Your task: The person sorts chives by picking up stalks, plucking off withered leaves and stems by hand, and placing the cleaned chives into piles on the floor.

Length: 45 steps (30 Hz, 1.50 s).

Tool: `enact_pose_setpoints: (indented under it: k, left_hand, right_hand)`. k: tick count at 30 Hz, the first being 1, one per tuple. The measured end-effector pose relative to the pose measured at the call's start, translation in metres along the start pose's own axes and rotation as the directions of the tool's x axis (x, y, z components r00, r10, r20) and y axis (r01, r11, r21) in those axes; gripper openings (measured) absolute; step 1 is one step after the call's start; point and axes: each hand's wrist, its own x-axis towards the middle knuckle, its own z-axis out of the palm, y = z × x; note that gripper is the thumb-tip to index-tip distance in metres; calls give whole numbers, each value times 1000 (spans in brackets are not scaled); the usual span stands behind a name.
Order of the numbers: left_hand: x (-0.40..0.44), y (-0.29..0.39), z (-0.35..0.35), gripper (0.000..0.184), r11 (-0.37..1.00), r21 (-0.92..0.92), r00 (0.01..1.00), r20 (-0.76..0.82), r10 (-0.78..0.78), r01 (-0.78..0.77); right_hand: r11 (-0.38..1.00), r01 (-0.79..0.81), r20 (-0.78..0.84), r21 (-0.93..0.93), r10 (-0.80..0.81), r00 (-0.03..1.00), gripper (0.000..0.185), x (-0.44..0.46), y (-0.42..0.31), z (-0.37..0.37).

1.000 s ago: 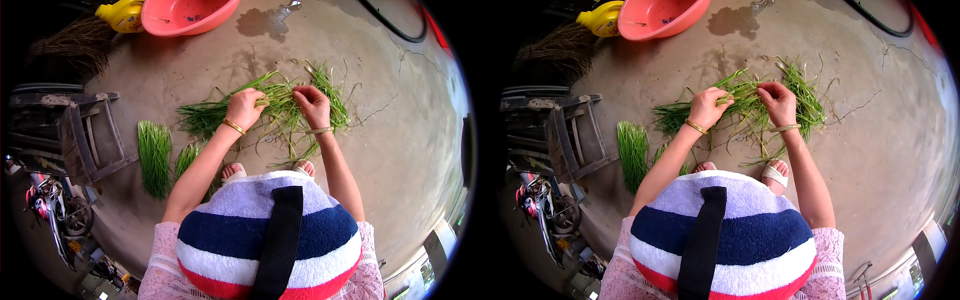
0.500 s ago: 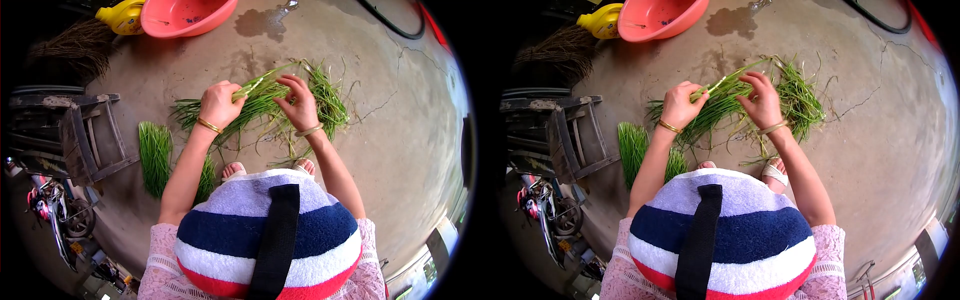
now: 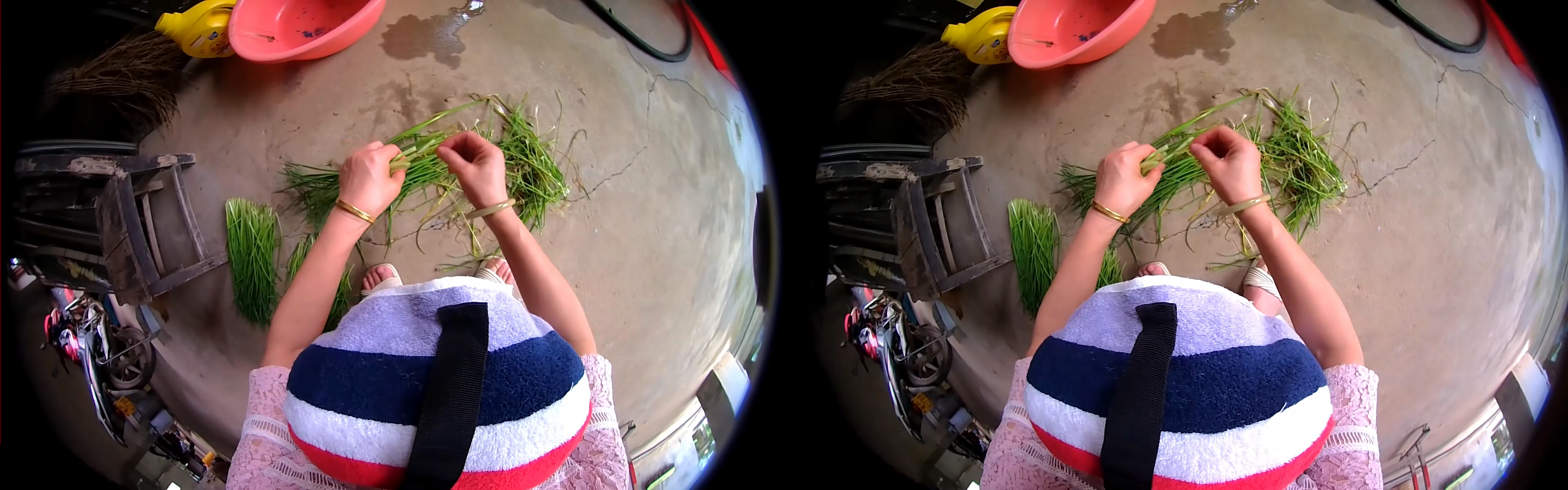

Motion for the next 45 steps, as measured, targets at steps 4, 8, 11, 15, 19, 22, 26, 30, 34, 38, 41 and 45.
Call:
enact_pose_setpoints:
  k: [4,8,11,15,19,22,26,30,34,38,41,45]
  left_hand:
    - [-6,-2,7,12,999,-27,999,26,39,-38]
    - [-7,-5,7,13,995,-95,998,-68,5,-11]
    - [-4,-2,0,12,990,-144,996,-90,-1,-12]
    - [-2,7,-12,11,967,-256,996,-84,-19,-3]
    - [0,7,-13,12,972,-233,991,-130,1,-32]
    - [0,3,-11,12,972,-235,990,-138,-31,-3]
    - [-2,0,-3,11,978,-200,983,-179,27,-64]
    - [-3,0,-7,8,955,-295,995,-89,-34,6]
    - [-2,-10,-11,8,950,-304,997,26,-71,76]
    - [-2,-19,-19,9,892,-432,991,85,-106,133]
    - [-1,-18,-24,8,882,-411,971,157,-182,232]
    - [0,-11,-19,10,954,-243,981,129,-147,175]
  right_hand:
    - [959,-119,-131,258,156,979,6,13,1,-16]
    - [987,-102,-141,124,119,983,10,13,8,-22]
    - [985,33,-21,-168,-37,999,19,4,14,-12]
    - [919,249,63,-305,-241,968,24,-3,-2,9]
    - [921,269,69,-283,-260,963,18,-3,-6,15]
    - [940,249,82,-234,-236,968,14,-5,-13,13]
    - [974,130,86,-186,-115,990,13,-11,-20,12]
    - [929,181,18,-324,-185,982,13,-3,-15,2]
    - [969,95,-46,-228,-108,993,15,4,-12,-11]
    - [995,-13,-92,-96,4,996,15,15,-4,-27]
    - [990,39,-5,-137,-40,999,19,13,-3,-28]
    - [981,169,160,-98,-152,975,45,2,-15,-15]
